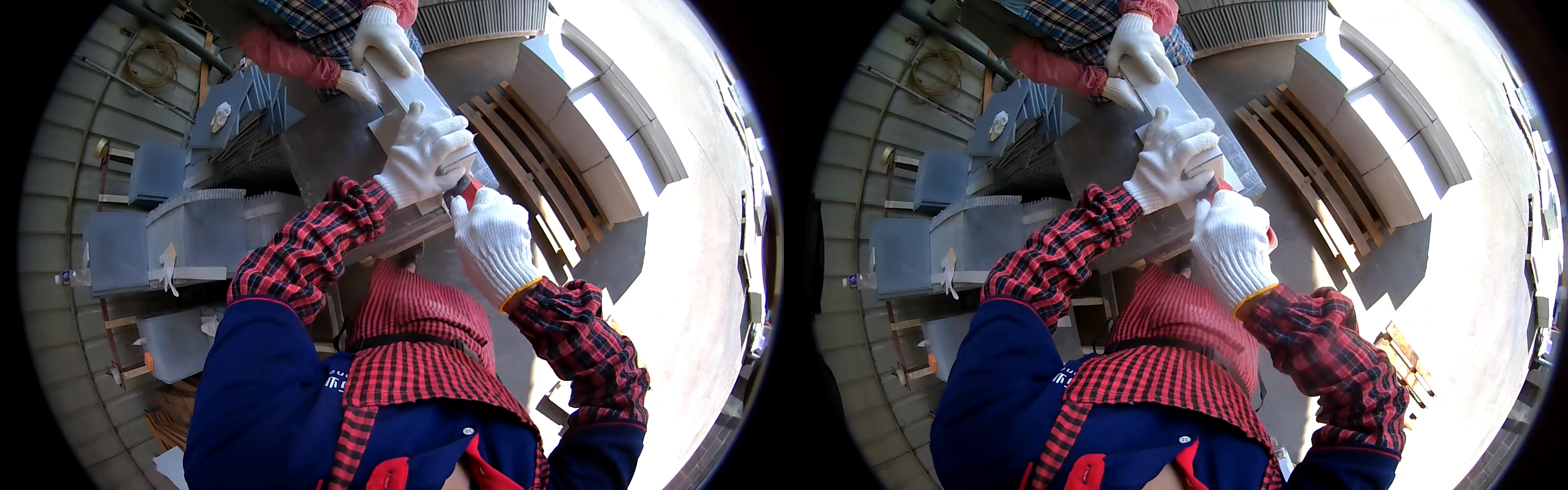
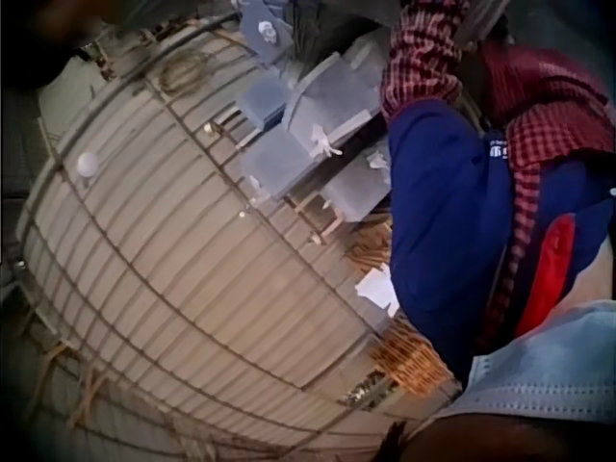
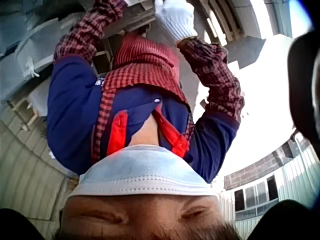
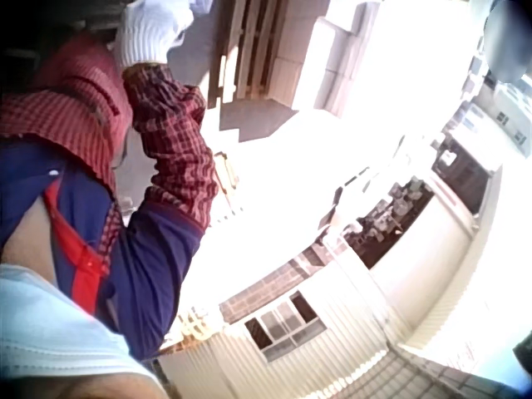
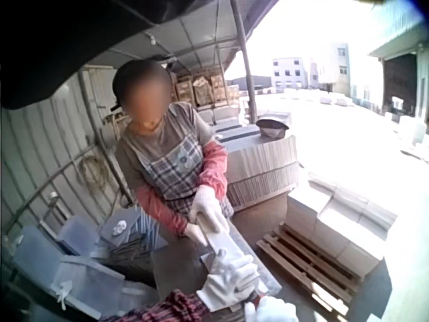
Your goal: The person places gray rectangular boards into cardboard boxes with the help of a coworker. They use a handheld tape dispenser to seal the boxes and then stack the finished packages on a nearby pallet. The process is repeated for multiple boards.
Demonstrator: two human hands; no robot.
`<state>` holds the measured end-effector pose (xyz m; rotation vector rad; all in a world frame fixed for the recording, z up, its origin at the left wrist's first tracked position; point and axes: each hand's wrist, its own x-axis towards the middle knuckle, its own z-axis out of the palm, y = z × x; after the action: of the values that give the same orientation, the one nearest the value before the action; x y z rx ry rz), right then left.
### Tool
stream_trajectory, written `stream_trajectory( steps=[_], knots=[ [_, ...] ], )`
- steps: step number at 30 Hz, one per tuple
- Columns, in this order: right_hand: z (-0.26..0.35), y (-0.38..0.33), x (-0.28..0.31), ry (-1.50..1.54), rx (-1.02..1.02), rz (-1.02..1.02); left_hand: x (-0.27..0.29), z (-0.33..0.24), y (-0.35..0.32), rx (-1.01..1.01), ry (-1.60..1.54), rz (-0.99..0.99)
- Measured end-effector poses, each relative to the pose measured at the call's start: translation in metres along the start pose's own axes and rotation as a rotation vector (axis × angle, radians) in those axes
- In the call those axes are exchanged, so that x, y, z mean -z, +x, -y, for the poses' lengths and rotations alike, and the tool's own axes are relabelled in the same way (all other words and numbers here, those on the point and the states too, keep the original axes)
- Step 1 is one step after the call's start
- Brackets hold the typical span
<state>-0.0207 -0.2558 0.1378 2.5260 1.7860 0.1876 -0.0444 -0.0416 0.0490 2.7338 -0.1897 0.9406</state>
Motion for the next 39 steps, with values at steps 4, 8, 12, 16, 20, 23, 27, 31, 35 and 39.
stream_trajectory(
  steps=[4,8,12,16,20,23,27,31,35,39],
  knots=[
    [-0.017,0.007,0.006,0.202,-0.157,0.198,0.002,0.002,-0.001,0.016,-0.044,0.024],
    [-0.008,-0.014,0.003,0.356,-0.33,0.158,0.003,-0.001,0.005,0.009,-0.081,0.034],
    [-0.005,-0.018,0.008,0.297,-0.302,0.126,0.001,-0.002,0.004,-0.008,-0.099,0.008],
    [-0.005,-0.007,0.008,0.175,-0.249,0.15,-0.003,0.001,0.003,-0.007,-0.115,0.001],
    [-0.001,0.023,-0.004,0.157,-0.298,0.296,-0.006,0.003,-0.001,-0.001,-0.087,-0.011],
    [-0.008,-0.022,-0.102,0.149,-0.114,0.649,-0.002,-0.003,0.006,-0.008,-0.101,-0.007],
    [0.001,-0.081,-0.114,-0.056,0.048,1.038,-0.019,0.005,0.012,-0.018,-0.146,-0.054],
    [0.007,-0.055,-0.111,0.33,-0.07,0.74,-0.022,0.01,-0.006,-0.072,-0.084,-0.157],
    [0.048,0.006,-0.144,0.798,-0.223,0.586,-0.03,0.021,-0.02,-0.1,0.029,-0.289],
    [0.142,0.067,-0.303,1.201,-0.476,0.312,-0.041,0.015,-0.019,-0.016,-0.036,-0.319]
  ],
)
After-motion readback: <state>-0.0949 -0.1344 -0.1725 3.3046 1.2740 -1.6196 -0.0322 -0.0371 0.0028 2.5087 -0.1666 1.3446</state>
